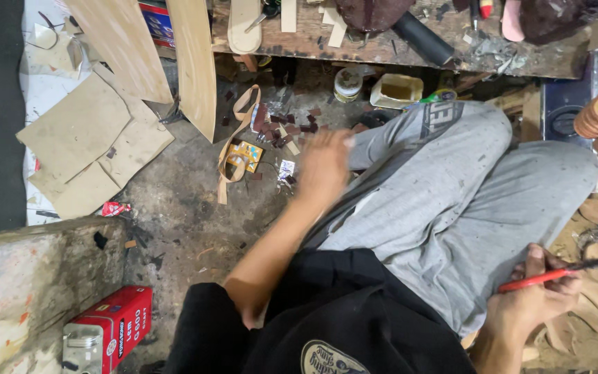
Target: The person sits on the floor of a shoe workshop and trims the ends of brown leather straps with red-handled scissors. They thread strap ends through gold ring buckles, trim excess material, and later apply glue from a container with a small brush to a strap end.
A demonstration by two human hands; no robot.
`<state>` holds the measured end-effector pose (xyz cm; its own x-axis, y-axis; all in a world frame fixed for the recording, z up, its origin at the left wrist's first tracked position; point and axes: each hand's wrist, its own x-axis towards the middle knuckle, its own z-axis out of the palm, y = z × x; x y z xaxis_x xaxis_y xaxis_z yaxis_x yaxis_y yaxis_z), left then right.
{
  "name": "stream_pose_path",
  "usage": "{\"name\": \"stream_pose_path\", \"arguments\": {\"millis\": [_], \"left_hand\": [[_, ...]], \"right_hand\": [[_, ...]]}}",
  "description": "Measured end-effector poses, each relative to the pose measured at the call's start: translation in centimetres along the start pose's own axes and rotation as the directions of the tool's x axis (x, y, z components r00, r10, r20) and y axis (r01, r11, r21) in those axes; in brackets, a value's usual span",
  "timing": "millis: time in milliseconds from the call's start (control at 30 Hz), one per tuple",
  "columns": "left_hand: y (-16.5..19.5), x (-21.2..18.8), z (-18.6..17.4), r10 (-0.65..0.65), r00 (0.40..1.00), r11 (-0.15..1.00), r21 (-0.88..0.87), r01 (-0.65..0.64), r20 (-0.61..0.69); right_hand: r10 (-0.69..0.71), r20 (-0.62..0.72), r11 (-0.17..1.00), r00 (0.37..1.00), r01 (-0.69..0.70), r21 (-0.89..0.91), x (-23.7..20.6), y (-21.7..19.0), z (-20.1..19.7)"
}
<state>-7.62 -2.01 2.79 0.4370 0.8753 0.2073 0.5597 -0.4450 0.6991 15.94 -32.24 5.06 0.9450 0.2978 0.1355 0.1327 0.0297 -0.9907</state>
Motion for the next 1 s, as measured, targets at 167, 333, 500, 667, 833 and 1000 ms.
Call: {"name": "stream_pose_path", "arguments": {"millis": [167,333,500,667,833,1000], "left_hand": [[-4.1,-1.9,-3.7,-0.164,0.979,0.936,0.332,0.116,0.121],[1.8,-7.9,-3.1,-0.088,0.913,0.937,-0.276,0.212,0.399],[4.4,-9.2,-3.2,-0.051,0.985,0.992,-0.106,0.07,0.167],[3.4,-9.8,-5.0,-0.119,0.987,0.985,-0.114,0.131,0.109],[3.3,-10.4,-5.1,-0.123,0.992,0.992,0.002,0.123,0.034],[4.1,-10.8,-5.9,-0.179,0.982,0.983,-0.052,0.176,-0.056]], "right_hand": [[0.046,0.002,0.998,0.999,-0.046,0.046,0.0,-1.4,0.8],[-0.144,0.098,0.988,0.985,0.149,-0.045,0.5,0.0,2.7],[-0.238,0.181,0.957,0.954,0.262,-0.121,2.0,3.3,5.2],[-0.275,0.205,0.945,0.939,0.303,-0.123,3.3,3.9,7.1],[-0.23,0.278,0.951,0.933,0.276,-0.138,2.6,3.3,8.0],[-0.114,0.241,0.993,0.964,0.121,-0.014,2.0,1.8,9.8]]}}
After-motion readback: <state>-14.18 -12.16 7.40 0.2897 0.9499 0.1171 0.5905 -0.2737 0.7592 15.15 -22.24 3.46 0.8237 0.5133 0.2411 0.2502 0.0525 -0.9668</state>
